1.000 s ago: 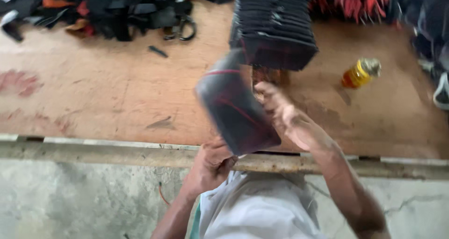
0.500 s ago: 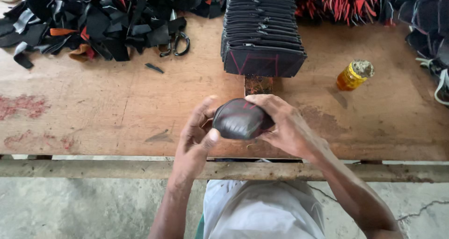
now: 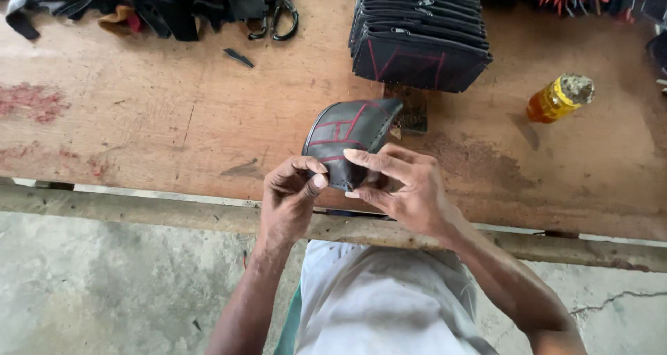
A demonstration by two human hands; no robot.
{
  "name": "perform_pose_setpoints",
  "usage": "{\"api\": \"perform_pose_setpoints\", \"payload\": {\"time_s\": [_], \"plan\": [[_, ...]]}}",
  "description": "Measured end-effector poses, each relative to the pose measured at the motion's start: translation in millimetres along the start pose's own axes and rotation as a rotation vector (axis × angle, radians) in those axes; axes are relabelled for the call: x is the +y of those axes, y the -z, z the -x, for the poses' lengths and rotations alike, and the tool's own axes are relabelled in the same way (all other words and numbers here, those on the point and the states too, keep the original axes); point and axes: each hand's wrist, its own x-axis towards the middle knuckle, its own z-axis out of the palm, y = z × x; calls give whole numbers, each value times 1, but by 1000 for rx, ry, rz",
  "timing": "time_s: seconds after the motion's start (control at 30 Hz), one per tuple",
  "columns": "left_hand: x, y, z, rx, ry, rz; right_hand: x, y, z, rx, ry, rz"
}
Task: The person applies a yellow substance to the edges of a black leather pouch with red stitching using a small brush, then rubs the edges by hand. The person then threads a black strap through holes in the pouch and pulls it tight. The finished pouch is placed on a stack of similar pouches.
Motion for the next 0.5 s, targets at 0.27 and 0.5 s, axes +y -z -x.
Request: {"api": "perform_pose_setpoints", "payload": {"time_s": [0.27,0.5], "plan": [[27,-11,-6,-1,154,138,10,-2,-19,-147,-301,-513],[32,-18,-13,-13,115,75,12,5,-26,-174,-168,-360]]}}
